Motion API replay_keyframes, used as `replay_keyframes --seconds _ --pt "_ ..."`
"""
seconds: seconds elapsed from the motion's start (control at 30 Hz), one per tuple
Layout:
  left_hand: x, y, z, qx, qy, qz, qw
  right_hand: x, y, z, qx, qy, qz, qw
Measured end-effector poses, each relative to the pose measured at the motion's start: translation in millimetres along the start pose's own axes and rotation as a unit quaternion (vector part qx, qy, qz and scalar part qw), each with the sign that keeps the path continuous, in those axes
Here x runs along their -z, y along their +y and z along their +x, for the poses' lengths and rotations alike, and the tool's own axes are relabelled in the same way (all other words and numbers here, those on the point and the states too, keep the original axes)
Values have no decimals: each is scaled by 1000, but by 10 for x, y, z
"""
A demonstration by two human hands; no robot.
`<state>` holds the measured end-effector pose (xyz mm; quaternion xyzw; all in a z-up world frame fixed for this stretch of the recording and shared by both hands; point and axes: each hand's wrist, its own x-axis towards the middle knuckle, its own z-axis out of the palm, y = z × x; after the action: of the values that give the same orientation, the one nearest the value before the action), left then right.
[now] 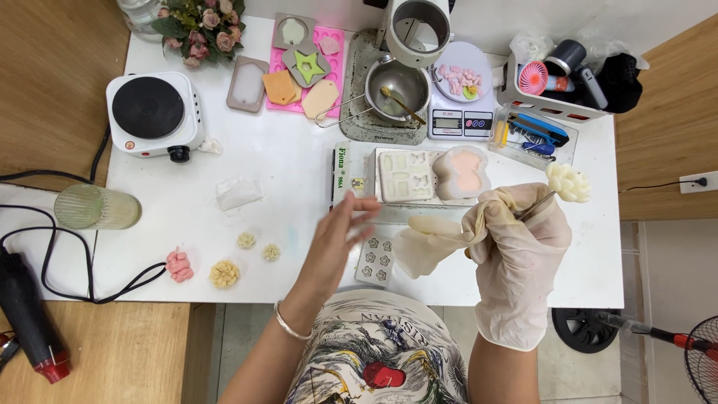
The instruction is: Packaging small decorative wax flowers into small plastic bags and gift boxes.
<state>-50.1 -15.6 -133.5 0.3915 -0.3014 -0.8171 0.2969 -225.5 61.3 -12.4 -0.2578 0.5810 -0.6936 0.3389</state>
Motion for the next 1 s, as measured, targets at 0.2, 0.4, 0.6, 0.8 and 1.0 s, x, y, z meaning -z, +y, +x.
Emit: replay_keyframes --seconds 0.2,0.4,0.6,0.8,1.0 --pt "22 -515 -32 251 -77 -190 946 -174 -75 70 2 -26 36 999" --pt "342 -617 49 129 18 -250 959 -125 -46 379 36 -24 51 998" --pt "307 118 -229 -66 -18 -344 937 -462 49 359 55 64 -255 963" --pt "79 324 -522 -85 -118 -371 917 -743 335 -204 84 -129 -199 968" --pt "-144 922 -942 -79 -203 -207 954 -438 318 -111 -24 32 -74 996"
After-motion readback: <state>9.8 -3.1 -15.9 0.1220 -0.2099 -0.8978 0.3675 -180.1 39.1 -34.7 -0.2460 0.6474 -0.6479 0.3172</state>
